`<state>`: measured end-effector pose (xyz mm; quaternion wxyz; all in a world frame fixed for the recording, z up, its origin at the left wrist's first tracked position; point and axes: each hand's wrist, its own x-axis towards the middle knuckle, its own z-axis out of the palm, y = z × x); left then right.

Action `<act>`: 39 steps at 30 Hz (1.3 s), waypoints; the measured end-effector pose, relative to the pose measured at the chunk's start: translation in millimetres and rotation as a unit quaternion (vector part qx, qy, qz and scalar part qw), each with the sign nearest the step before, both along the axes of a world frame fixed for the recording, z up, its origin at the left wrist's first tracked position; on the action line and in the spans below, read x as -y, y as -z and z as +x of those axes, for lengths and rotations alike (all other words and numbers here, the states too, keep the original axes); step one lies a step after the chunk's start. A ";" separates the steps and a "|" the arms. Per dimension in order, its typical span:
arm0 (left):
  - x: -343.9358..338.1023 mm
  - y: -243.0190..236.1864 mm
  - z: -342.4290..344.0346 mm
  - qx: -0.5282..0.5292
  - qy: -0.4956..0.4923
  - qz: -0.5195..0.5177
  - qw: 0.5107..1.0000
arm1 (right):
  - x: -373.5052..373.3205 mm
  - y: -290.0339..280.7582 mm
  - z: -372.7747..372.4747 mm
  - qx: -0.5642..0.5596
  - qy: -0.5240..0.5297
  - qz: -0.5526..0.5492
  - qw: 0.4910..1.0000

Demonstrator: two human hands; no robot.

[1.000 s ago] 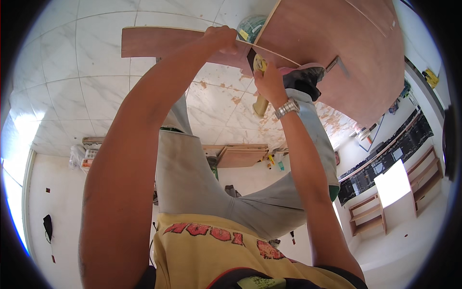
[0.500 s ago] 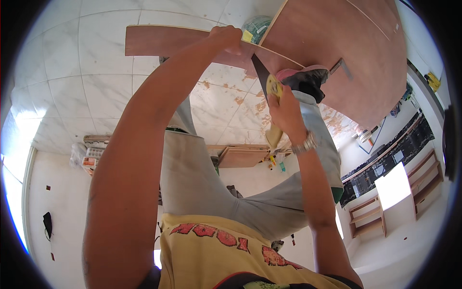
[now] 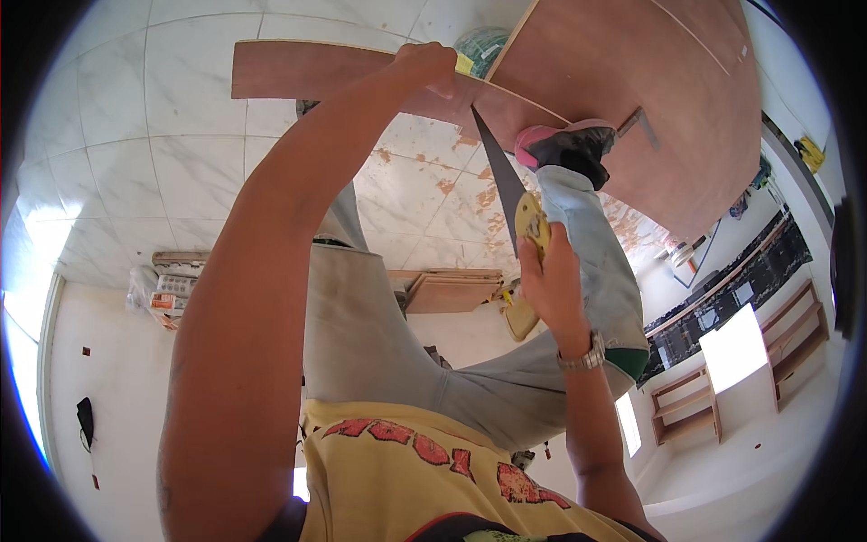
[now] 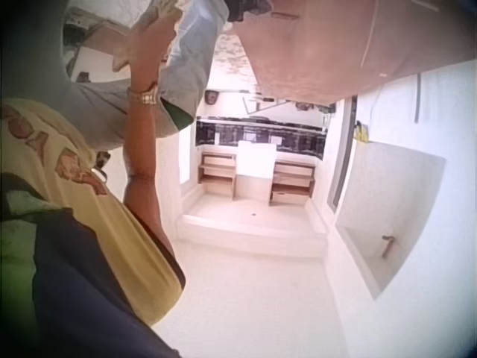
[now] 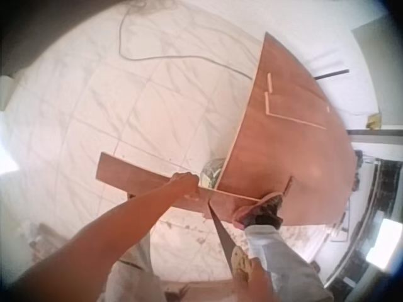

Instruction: Measure, mark, and saw a piece of plywood for a cabinet installation.

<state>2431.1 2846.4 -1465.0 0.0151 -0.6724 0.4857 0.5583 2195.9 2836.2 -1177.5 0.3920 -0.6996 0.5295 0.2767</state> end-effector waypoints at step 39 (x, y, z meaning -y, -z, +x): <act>8.4 -4.1 -16.8 0.019 0.034 -0.021 0.999 | -15.2 170.5 13.2 -0.006 0.083 -0.041 0.996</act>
